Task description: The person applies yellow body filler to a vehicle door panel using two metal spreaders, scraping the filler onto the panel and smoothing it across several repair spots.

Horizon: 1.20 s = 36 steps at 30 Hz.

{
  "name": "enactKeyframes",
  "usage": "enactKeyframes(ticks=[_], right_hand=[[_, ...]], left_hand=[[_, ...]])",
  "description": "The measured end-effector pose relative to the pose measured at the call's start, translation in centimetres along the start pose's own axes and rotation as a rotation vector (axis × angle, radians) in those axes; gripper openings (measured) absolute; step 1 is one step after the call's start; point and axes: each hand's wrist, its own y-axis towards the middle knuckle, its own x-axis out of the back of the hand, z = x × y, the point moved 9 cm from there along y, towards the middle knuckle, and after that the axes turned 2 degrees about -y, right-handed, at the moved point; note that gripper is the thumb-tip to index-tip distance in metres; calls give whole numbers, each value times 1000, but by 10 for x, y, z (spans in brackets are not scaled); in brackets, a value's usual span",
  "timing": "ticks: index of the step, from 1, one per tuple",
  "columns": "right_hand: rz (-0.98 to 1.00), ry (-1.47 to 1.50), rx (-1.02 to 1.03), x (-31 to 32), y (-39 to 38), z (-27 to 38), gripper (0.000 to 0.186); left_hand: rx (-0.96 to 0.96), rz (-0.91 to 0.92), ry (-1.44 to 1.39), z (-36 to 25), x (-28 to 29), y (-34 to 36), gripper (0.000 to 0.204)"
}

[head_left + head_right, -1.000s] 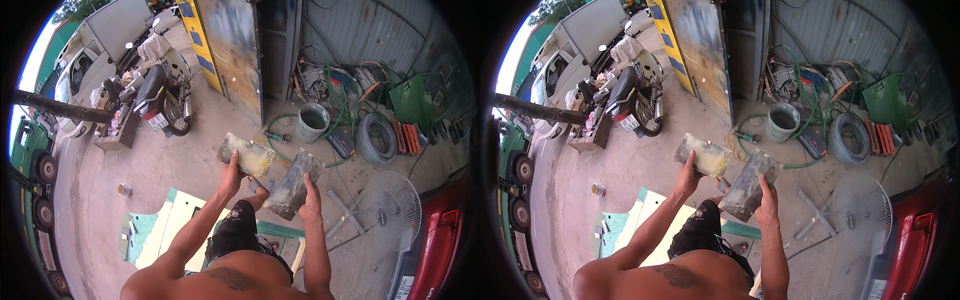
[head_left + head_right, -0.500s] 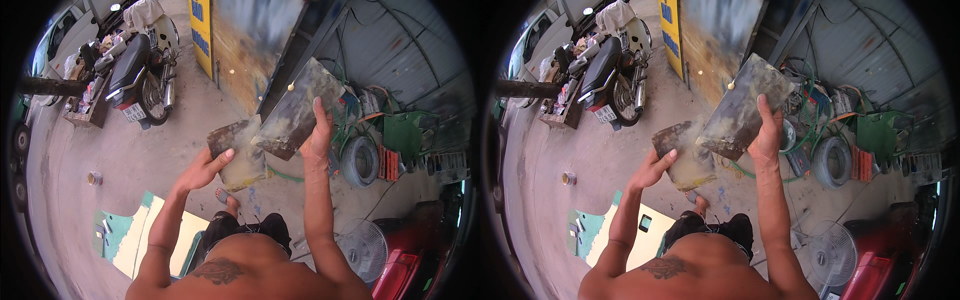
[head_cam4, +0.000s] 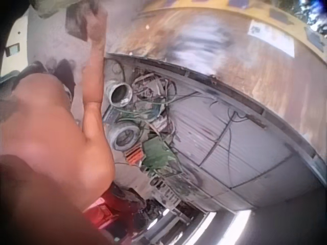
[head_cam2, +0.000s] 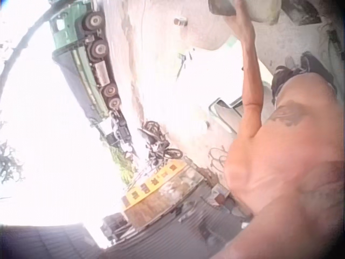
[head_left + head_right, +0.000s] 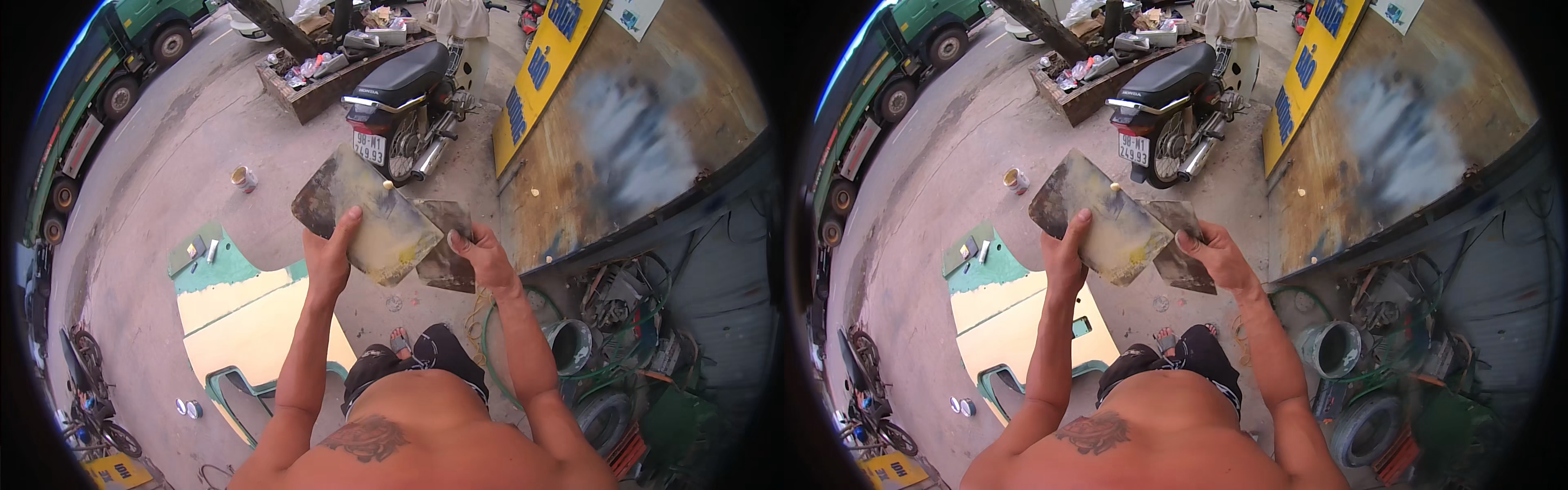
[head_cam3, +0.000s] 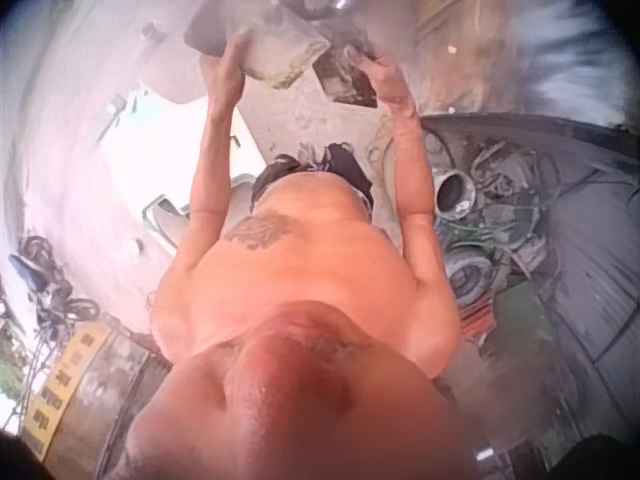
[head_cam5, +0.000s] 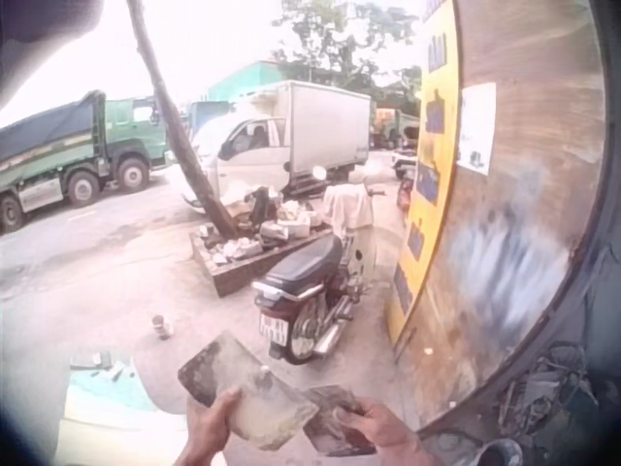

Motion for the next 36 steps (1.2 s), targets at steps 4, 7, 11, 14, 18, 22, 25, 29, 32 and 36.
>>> enactKeyframes(ticks=[4,7,11,14,18,22,25,29,32,36], right_hand=[[-355,-643,260,34,25,51,30],[-589,-1174,793,-28,-11,111,31],[-628,-1432,920,18,-58,82,35],[-940,-1479,-157,254,-121,-55,30],[-289,-1524,-1367,372,-454,-293,30],[-707,-928,-1538,280,-615,-317,40],[-638,-848,-1641,248,-646,-337,44],[-463,-988,-1416,298,-490,-339,50],[-532,-1108,-1219,373,-292,-341,46],[-297,-709,-973,313,46,-359,35]], left_hand=[[-293,-97,393,-3,-23,15,40],[-7,221,37,69,-64,19,42],[13,457,275,108,-140,-7,26],[-503,469,633,93,-176,-16,15],[-150,363,544,156,-122,15,39],[-31,-32,535,141,-27,50,52],[108,-206,204,146,28,68,49],[178,-326,247,161,84,103,42],[162,-377,173,156,99,153,42],[146,-396,92,131,186,188,42]])
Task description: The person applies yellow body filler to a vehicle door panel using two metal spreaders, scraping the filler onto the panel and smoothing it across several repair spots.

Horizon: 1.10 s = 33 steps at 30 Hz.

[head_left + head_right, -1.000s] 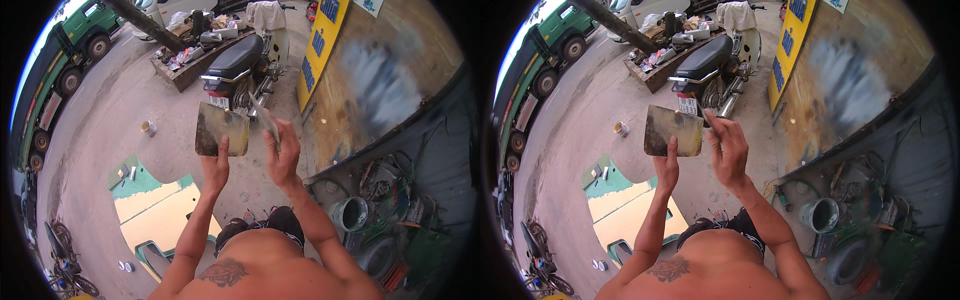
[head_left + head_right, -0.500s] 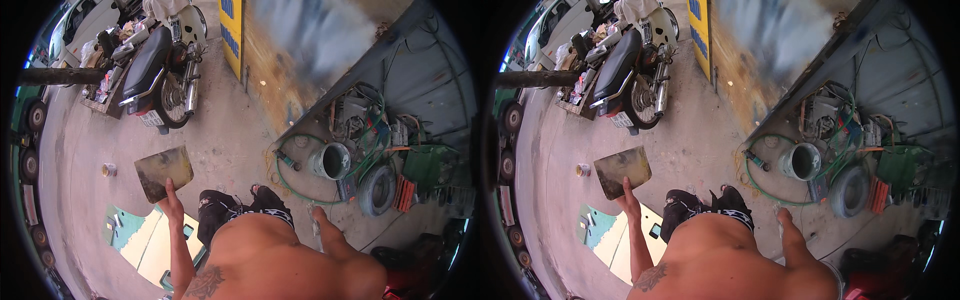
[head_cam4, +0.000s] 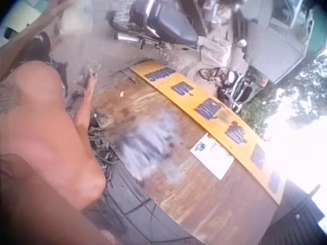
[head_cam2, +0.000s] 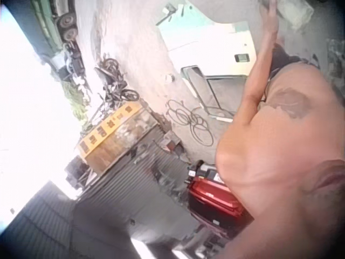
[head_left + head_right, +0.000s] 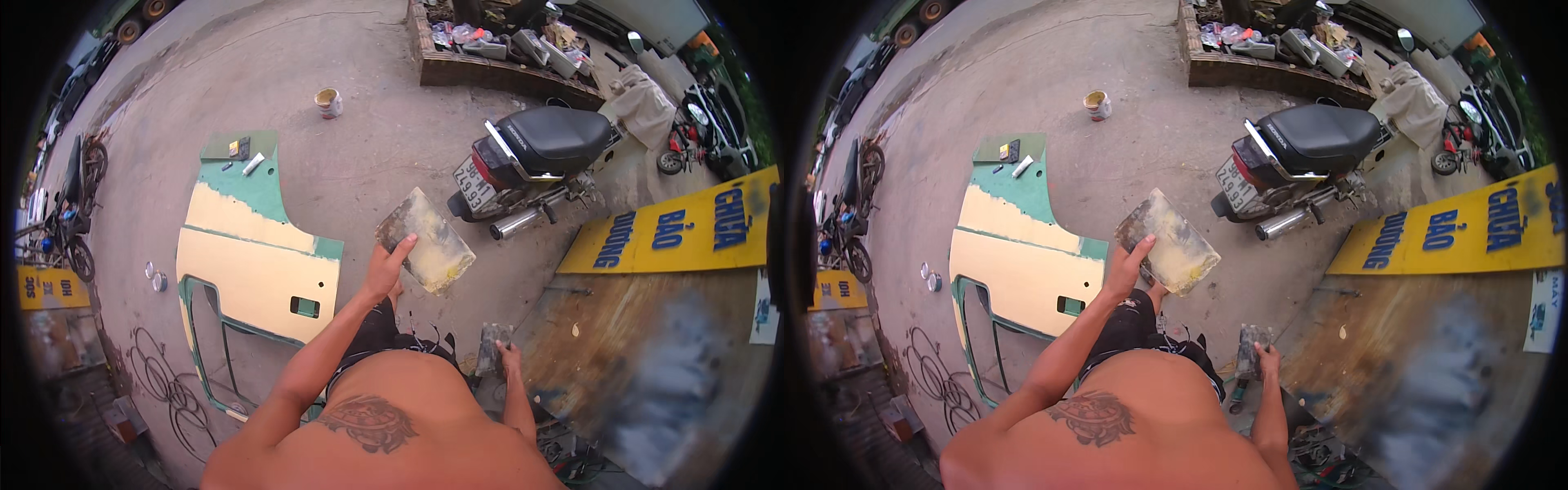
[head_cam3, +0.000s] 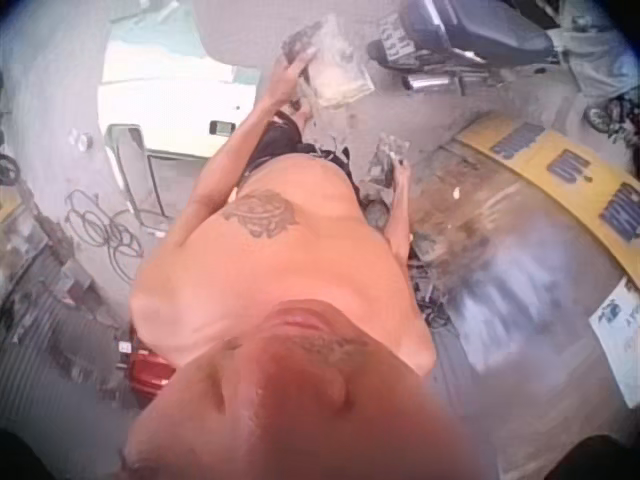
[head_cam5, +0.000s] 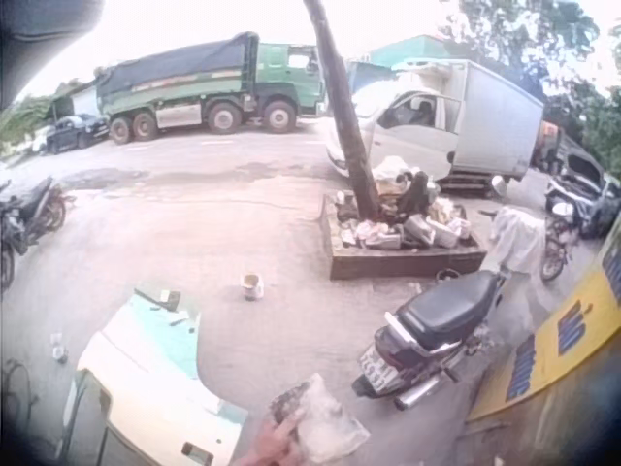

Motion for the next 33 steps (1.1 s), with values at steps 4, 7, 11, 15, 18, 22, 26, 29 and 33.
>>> enactKeyframes(ticks=[4,7,11,15,18,22,26,29,33], right_hand=[[352,367,345,-91,63,307,36],[759,594,349,-206,23,500,23],[1304,697,106,-331,-32,653,29],[1363,675,253,-390,-83,726,29],[1065,200,582,-405,-84,736,38],[1099,116,413,-407,-25,733,44],[1328,829,39,-443,49,790,39],[1261,795,145,-458,100,850,41],[956,489,406,-414,110,963,47]], left_hand=[[10,-169,-228,-35,67,87,39],[-43,-145,-562,-104,83,102,37],[97,-101,-680,-123,70,142,38],[83,-209,-815,-131,72,175,39],[-82,-341,-848,-166,131,207,41],[-33,-244,-1103,-182,170,291,43],[154,-220,-844,-172,113,389,42],[83,-349,-652,-188,129,460,40],[-159,-458,-770,-237,187,549,42]])
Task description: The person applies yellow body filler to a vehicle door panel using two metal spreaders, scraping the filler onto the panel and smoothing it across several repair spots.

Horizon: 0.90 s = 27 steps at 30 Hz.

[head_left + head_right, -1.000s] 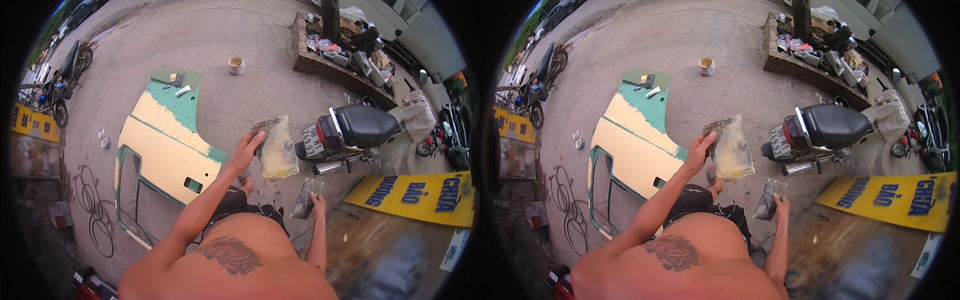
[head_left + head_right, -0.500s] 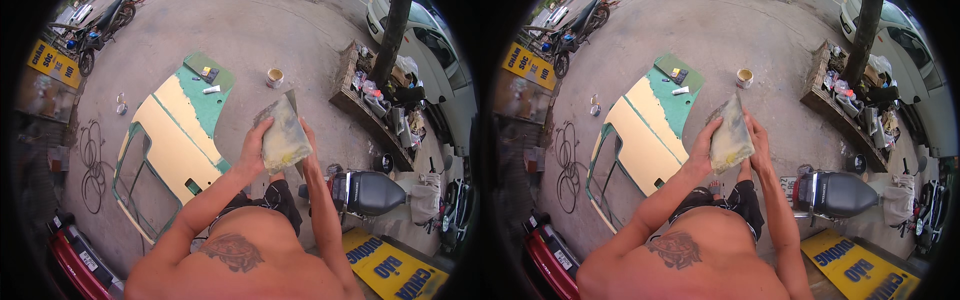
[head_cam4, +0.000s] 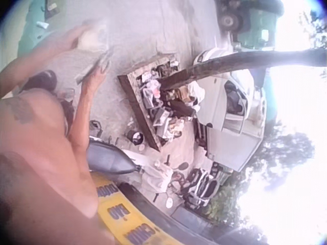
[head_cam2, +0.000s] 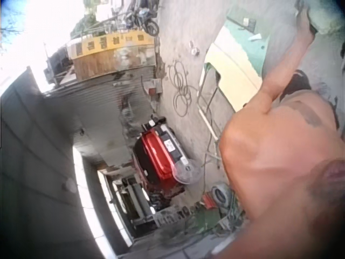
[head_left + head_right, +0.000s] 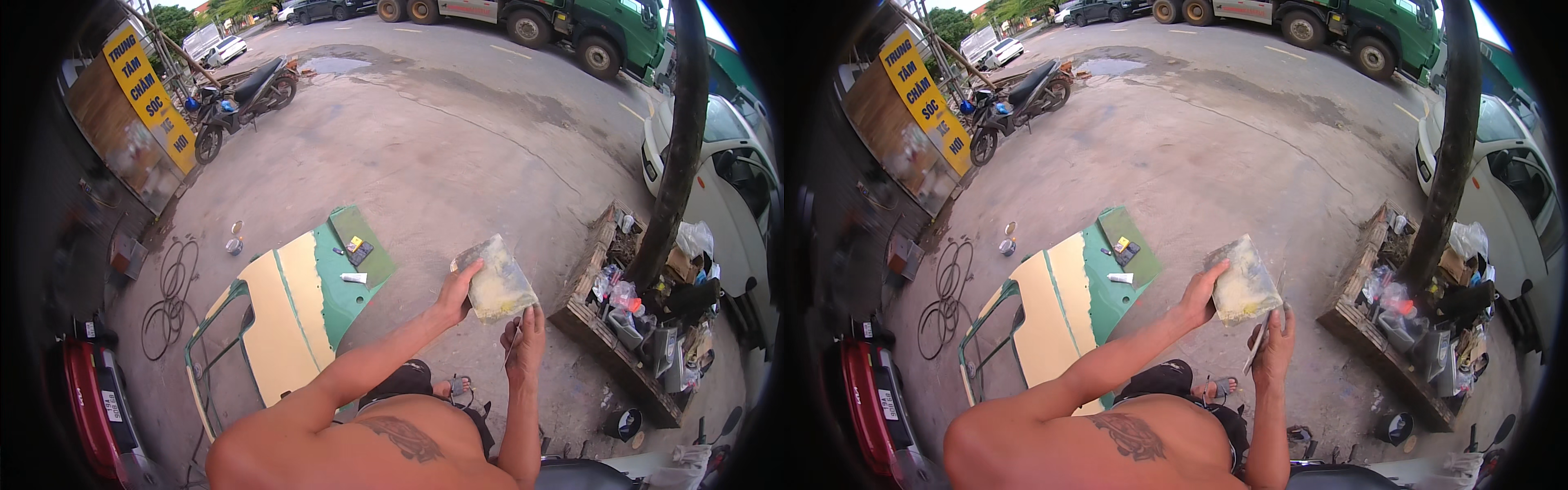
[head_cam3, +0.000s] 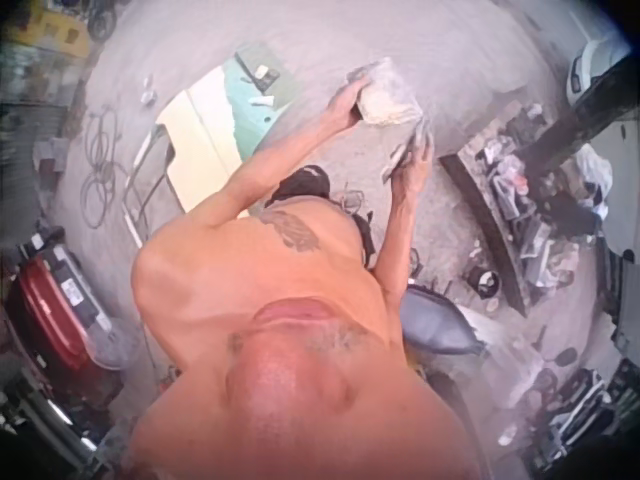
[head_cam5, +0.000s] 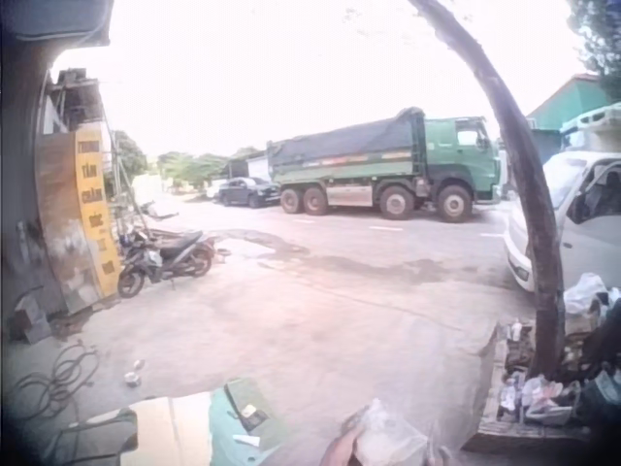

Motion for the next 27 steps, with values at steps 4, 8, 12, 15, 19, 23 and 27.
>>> enactKeyframes(ticks=[4,8,12,15,19,23,27], right_hand=[[-3,154,104,35,54,53,48],[-59,188,54,47,100,86,47],[-175,14,135,49,165,125,45],[-316,-199,285,60,199,146,48],[-418,-283,429,70,275,184,45],[-342,-514,476,21,353,225,37],[-202,-562,543,-51,432,254,32]], left_hand=[[-68,81,105,-34,-31,60,49],[-295,159,367,-45,-100,112,59],[-198,397,484,-45,-150,168,62],[-160,500,568,-25,-174,217,62],[-162,537,663,-18,-207,302,59],[-194,551,775,-59,-230,378,58],[-219,512,975,-126,-237,432,60]])
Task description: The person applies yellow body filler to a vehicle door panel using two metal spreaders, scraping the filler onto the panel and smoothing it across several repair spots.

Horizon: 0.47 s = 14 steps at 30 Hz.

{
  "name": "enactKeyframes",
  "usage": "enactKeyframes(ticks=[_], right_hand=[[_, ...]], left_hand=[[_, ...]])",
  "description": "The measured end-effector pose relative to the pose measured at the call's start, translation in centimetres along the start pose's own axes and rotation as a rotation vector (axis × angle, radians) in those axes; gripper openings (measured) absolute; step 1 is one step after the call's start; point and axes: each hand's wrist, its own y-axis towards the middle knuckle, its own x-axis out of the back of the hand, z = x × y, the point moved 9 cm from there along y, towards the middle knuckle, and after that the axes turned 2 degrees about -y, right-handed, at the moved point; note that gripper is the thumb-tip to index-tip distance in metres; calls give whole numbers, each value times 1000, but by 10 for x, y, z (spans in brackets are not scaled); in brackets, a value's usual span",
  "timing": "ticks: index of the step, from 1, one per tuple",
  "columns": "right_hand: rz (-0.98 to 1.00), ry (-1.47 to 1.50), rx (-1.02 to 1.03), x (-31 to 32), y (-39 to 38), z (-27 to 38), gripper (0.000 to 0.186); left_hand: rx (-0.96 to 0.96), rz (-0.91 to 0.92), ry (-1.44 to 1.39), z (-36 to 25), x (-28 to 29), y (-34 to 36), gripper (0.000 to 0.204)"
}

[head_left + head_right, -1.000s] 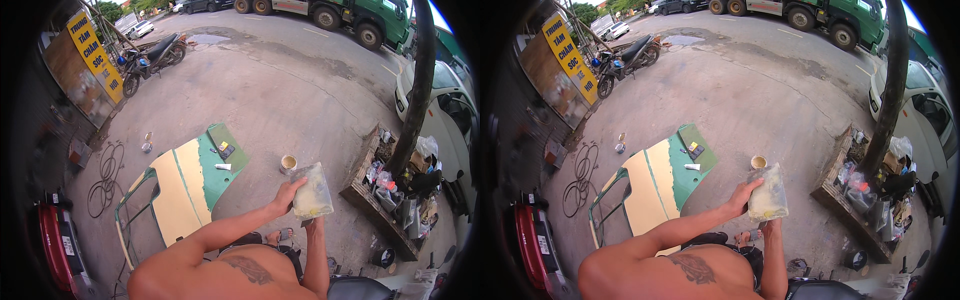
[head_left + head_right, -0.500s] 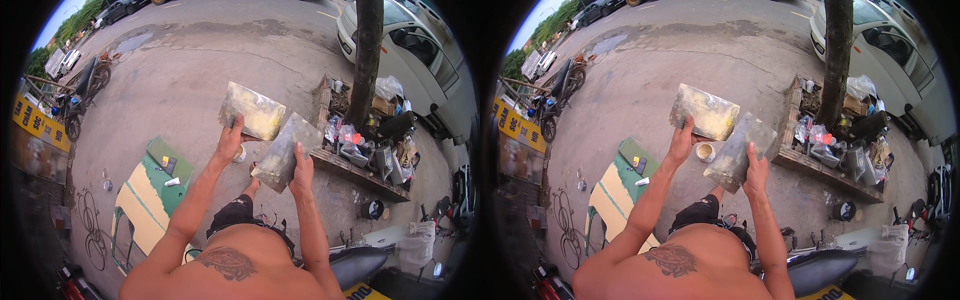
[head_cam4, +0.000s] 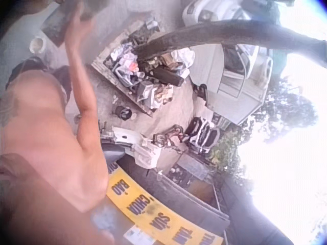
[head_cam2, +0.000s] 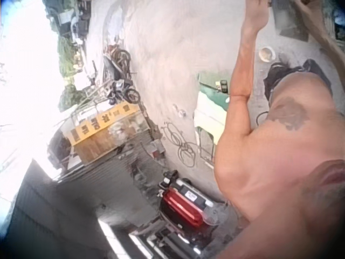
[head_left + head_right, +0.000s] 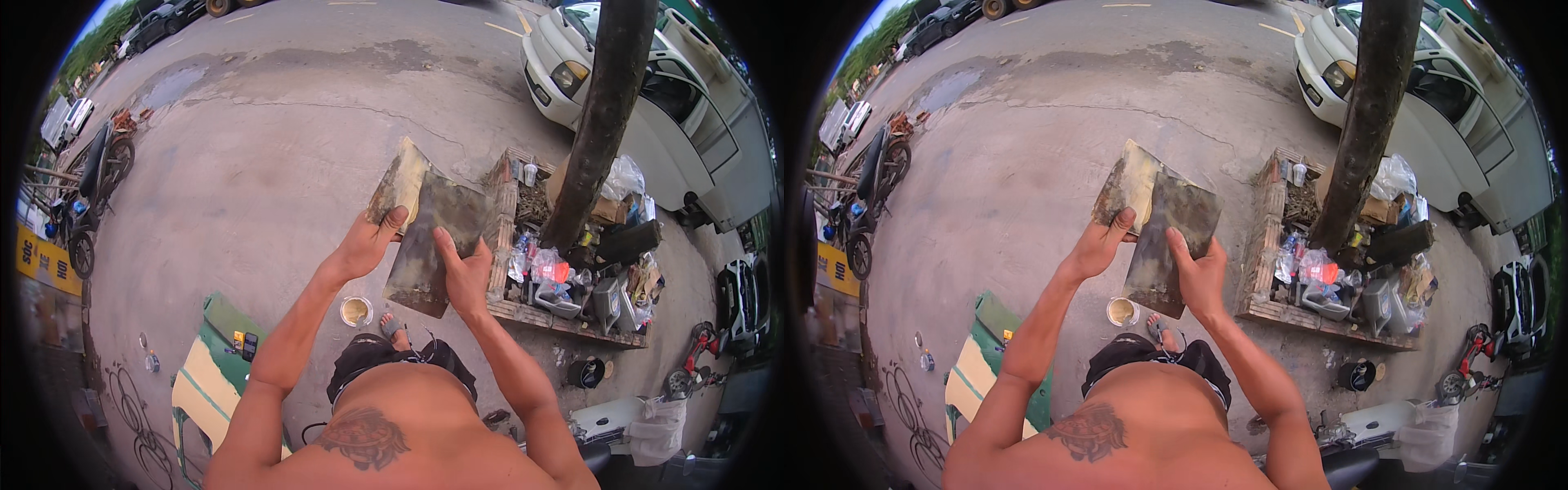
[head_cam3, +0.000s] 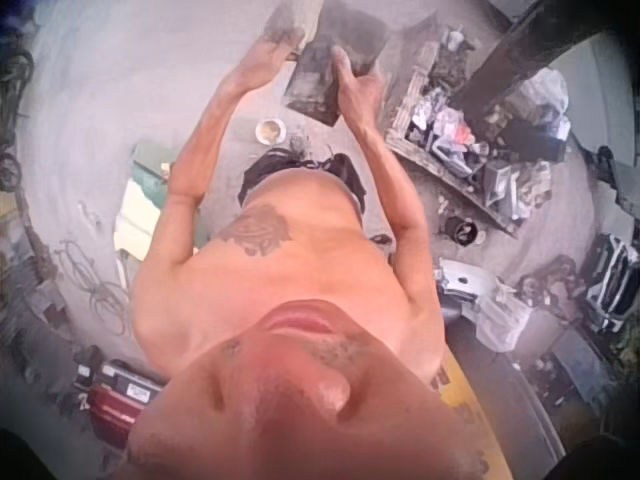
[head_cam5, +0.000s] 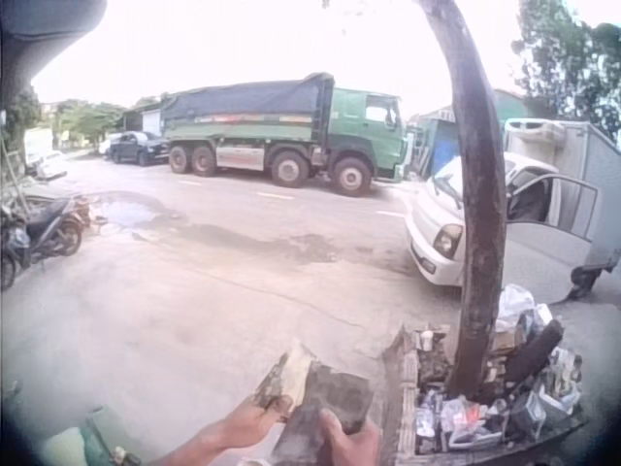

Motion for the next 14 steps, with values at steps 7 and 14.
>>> enactKeyframes(ticks=[7,14], right_hand=[[209,170,111,-121,117,35,32],[655,116,-44,-247,189,38,42]], left_hand=[[-213,-157,464,-15,102,10,64],[-210,-541,-476,1,235,-12,71]])
